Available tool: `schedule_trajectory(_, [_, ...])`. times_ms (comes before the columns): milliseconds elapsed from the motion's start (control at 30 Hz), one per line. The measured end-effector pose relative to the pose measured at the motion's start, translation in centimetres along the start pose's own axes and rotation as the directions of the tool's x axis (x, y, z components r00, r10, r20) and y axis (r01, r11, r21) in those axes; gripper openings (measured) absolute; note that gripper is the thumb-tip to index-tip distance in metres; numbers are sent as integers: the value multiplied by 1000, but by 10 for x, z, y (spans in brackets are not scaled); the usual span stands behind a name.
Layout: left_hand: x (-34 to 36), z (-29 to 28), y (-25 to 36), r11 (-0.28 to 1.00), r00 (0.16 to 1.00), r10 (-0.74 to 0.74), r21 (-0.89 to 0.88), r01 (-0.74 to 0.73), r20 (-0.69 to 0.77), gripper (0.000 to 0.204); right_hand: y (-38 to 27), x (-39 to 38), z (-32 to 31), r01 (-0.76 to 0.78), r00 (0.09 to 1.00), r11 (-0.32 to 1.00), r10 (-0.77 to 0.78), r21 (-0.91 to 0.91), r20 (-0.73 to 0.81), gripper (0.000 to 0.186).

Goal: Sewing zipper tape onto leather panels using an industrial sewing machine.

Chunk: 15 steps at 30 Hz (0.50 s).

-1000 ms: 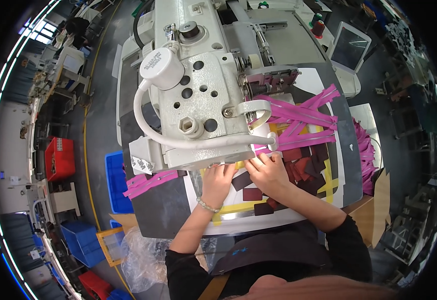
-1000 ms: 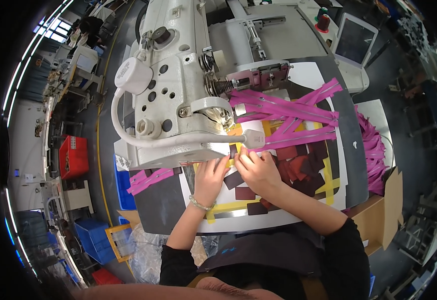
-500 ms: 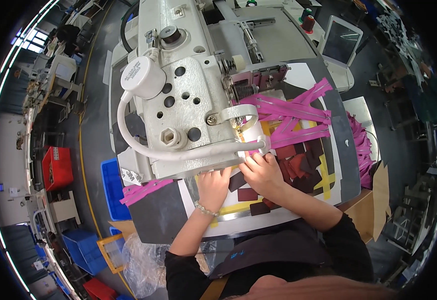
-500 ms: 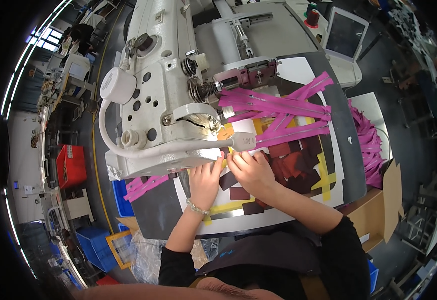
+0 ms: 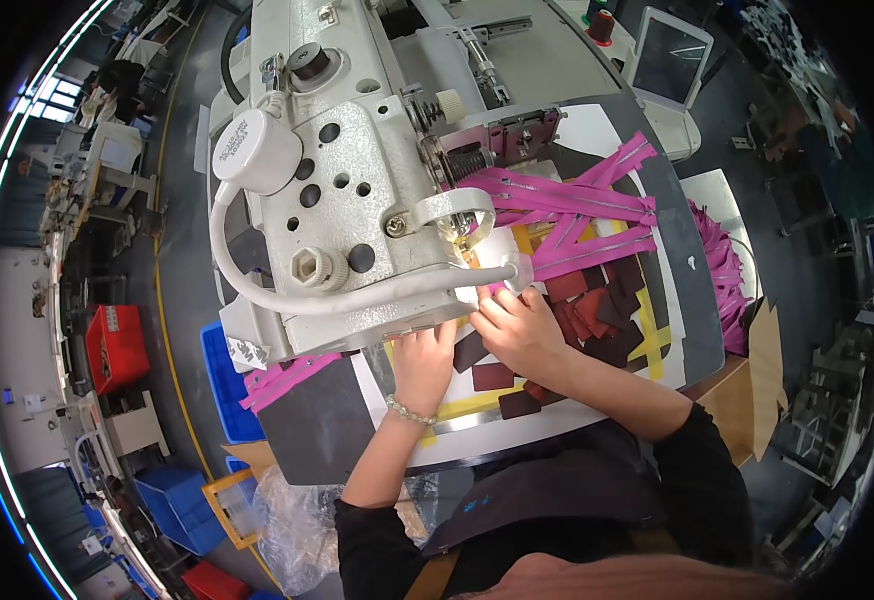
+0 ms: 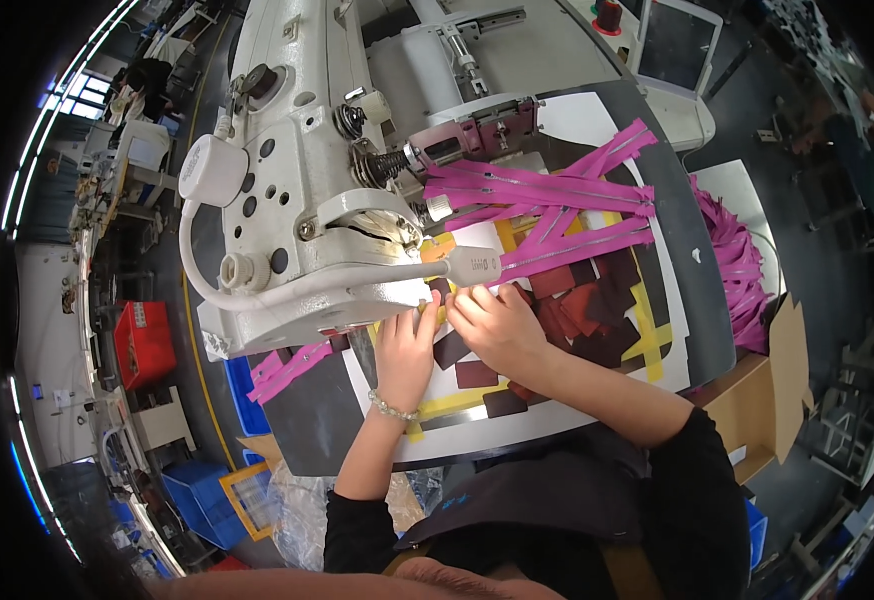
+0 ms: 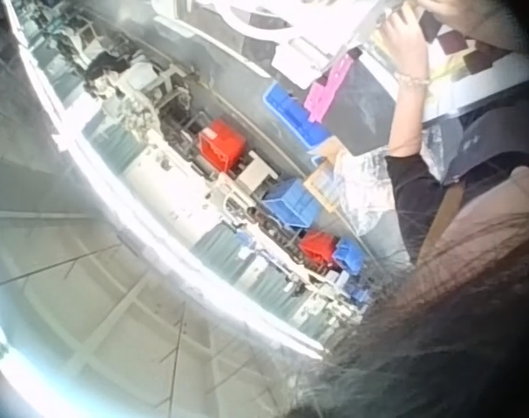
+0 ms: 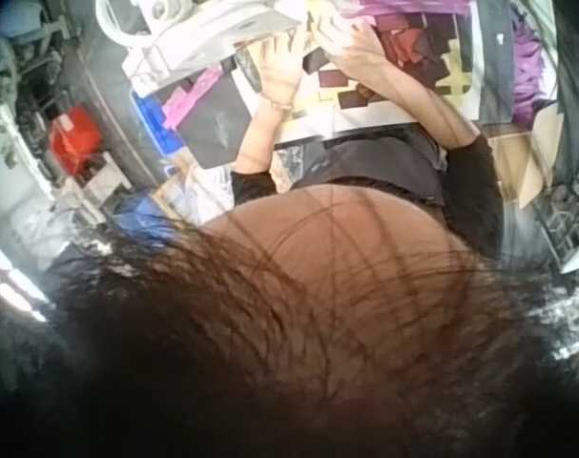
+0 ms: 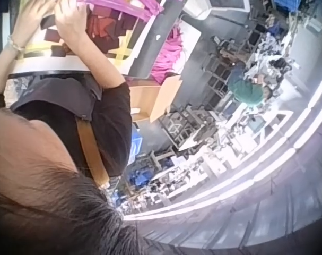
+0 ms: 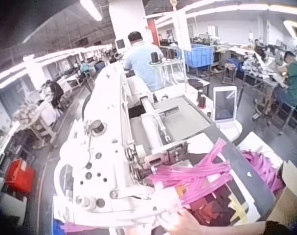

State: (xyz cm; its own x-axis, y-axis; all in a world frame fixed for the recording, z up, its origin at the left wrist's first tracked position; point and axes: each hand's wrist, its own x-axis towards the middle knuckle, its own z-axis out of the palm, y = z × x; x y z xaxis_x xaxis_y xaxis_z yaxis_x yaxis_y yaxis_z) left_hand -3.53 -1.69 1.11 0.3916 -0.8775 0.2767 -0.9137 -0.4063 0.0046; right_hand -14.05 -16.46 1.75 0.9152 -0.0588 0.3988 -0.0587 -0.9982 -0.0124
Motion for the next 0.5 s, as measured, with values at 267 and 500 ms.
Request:
schedule_trajectory(267, [4, -3, -3, 999, 999, 31, 36, -30, -17, 42, 3, 0, 2, 12, 1000, 1000, -12, -14, -22, 22])
schedule_trajectory(500, [3, -3, -7, 1000, 999, 25, 11, -25, 23, 45, 8, -6, 9, 24, 1000, 1000, -24, 10, -12, 32])
